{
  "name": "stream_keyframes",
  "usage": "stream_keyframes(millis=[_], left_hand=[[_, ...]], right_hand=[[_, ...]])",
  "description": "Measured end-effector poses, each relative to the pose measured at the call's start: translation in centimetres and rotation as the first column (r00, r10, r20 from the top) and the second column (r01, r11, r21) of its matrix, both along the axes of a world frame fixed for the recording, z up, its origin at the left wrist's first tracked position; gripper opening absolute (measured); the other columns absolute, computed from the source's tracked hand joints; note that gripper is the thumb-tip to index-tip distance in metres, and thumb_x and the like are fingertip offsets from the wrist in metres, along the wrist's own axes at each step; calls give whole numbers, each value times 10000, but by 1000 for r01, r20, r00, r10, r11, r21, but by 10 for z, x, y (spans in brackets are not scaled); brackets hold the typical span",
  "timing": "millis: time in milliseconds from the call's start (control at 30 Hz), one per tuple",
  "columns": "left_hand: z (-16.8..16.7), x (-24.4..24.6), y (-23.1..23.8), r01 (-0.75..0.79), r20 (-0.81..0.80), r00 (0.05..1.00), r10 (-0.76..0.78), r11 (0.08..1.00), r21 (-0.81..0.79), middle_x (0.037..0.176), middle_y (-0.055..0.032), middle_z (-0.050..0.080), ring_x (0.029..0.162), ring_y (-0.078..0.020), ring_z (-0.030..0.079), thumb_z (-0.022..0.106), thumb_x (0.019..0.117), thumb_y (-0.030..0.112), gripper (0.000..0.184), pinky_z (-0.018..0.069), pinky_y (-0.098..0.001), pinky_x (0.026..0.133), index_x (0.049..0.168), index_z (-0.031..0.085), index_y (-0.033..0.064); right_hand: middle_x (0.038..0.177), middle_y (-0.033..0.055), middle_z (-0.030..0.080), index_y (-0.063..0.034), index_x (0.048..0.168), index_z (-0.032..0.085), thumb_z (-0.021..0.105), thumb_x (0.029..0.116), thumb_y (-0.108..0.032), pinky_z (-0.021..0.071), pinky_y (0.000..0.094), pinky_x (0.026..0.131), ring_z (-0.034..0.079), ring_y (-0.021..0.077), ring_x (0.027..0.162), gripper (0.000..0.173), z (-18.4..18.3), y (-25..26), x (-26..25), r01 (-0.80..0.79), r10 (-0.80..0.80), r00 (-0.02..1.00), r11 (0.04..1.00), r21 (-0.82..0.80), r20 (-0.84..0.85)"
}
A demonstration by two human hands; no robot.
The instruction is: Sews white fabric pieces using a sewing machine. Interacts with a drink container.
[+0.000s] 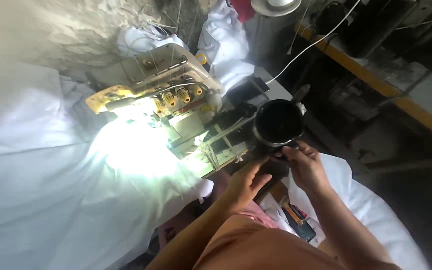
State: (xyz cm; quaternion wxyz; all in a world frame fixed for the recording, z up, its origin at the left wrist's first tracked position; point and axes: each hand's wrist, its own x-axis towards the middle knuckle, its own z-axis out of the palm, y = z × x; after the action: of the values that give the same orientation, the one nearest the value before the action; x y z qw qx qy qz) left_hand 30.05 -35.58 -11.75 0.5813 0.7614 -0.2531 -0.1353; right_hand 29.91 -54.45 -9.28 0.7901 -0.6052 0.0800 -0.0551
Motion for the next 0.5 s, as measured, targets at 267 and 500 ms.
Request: stream_keyframes(millis=[267,500], left_hand=[[-5,-22,20,-257,-261,941,216,957,-135,1332,-98,632,1213,-75,600,547,1029,181,389,490,-259,1023,1373,548,-2],[-20,-28,28,-347,-263,919,293,918,-193,1283,-74,643,1157,-55,613,574,1001,149,406,501,-235,999,1376,544,-4]], right_hand=[[782,-29,695,-132,895,697,587,974,-112,569,256,733,663,55,739,137,-22,60,-3,-97,98,994,995,23,-41],[731,-43,663,-115,874,684,609,963,-94,538,229,658,619,33,669,119,-41,83,-3,-94,96,994,994,49,-47]])
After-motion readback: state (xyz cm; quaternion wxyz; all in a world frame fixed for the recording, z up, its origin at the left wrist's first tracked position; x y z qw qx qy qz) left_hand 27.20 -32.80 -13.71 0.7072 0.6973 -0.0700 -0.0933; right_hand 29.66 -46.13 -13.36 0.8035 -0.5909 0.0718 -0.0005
